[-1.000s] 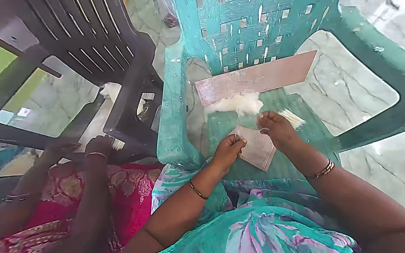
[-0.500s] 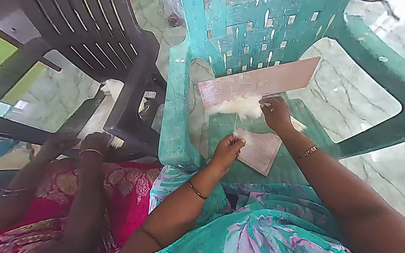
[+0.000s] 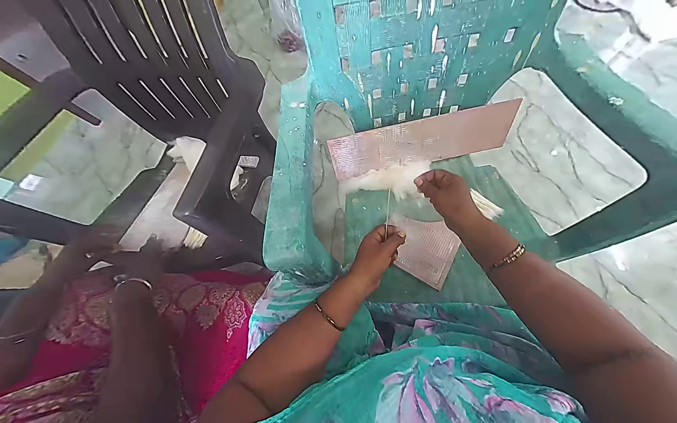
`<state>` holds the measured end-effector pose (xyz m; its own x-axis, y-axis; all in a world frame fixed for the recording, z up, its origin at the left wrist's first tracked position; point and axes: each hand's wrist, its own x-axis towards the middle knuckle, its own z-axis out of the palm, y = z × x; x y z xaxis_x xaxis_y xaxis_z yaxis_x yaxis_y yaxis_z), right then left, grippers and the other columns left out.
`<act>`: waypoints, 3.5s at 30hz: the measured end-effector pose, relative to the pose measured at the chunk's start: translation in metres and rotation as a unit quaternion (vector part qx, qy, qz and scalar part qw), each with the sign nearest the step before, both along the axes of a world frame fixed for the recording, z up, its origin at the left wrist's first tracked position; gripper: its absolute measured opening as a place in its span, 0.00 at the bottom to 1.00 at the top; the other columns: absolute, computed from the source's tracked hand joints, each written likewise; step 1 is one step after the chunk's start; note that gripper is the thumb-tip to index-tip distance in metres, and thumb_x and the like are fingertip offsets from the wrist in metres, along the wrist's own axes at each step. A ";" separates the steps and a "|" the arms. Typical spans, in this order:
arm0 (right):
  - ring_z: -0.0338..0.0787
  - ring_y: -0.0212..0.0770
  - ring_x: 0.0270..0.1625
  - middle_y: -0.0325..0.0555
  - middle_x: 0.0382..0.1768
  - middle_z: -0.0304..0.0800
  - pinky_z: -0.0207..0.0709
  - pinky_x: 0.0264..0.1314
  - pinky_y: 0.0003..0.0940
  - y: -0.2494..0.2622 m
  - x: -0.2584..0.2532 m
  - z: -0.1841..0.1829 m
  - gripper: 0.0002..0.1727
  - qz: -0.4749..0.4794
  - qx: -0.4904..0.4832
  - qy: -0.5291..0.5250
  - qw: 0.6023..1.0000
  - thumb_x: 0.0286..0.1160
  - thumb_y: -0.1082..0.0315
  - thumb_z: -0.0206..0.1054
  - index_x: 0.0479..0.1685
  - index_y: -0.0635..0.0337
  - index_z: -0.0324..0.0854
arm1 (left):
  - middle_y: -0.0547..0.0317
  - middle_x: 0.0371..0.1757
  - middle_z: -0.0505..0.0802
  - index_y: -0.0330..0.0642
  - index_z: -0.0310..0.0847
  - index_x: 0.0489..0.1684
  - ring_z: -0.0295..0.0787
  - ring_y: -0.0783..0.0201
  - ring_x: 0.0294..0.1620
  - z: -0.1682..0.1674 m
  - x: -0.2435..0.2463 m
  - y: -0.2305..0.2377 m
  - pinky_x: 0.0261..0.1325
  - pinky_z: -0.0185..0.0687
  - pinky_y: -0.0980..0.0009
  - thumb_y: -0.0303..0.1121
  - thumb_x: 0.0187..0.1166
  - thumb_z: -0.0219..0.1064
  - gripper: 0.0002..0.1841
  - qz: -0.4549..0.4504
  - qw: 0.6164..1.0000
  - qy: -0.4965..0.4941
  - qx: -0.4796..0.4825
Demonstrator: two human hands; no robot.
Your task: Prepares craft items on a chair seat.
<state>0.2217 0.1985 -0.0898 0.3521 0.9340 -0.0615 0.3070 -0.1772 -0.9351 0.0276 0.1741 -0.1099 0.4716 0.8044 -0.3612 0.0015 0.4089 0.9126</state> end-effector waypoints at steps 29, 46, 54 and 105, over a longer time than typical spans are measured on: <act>0.77 0.29 0.35 0.38 0.34 0.80 0.73 0.41 0.28 -0.102 -0.025 0.006 0.04 -0.021 -0.049 0.132 0.990 0.86 0.67 0.64 0.45 0.58 0.80 | 0.65 0.27 0.83 0.38 0.81 0.41 0.74 0.76 0.23 -0.006 -0.003 -0.003 0.30 0.72 0.80 0.28 0.85 0.64 0.04 -0.103 0.991 0.024 0.078; 0.78 0.26 0.32 0.35 0.29 0.81 0.72 0.39 0.23 -0.098 -0.043 -0.008 0.02 -0.022 -0.014 0.152 0.988 0.84 0.70 0.65 0.42 0.58 0.79 | 0.65 0.27 0.84 0.40 0.82 0.37 0.72 0.77 0.22 -0.010 -0.004 -0.003 0.28 0.71 0.80 0.32 0.85 0.67 0.07 -0.079 0.988 0.021 0.131; 0.82 0.28 0.42 0.37 0.43 0.85 0.76 0.48 0.27 -0.095 -0.034 -0.007 0.11 0.004 -0.043 0.169 0.985 0.90 0.64 0.59 0.59 0.57 0.81 | 0.63 0.32 0.88 0.38 0.84 0.41 0.75 0.76 0.25 -0.010 -0.004 -0.002 0.32 0.73 0.79 0.31 0.87 0.64 0.07 -0.108 0.984 0.040 0.133; 0.87 0.65 0.63 0.63 0.59 0.89 0.75 0.69 0.65 -0.078 0.018 -0.043 0.16 0.072 -0.069 -0.273 0.957 0.82 0.73 0.65 0.65 0.65 0.84 | 0.40 0.54 0.89 0.33 0.85 0.53 0.87 0.44 0.60 -0.001 -0.008 -0.001 0.67 0.81 0.47 0.27 0.85 0.63 0.09 -0.247 0.819 0.431 0.286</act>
<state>0.2399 0.1205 -0.1333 0.2347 0.9715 -0.0327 0.7732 -0.2069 -0.5995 0.0197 0.1732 -0.1104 0.5584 0.7467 -0.3614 0.7830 -0.3305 0.5270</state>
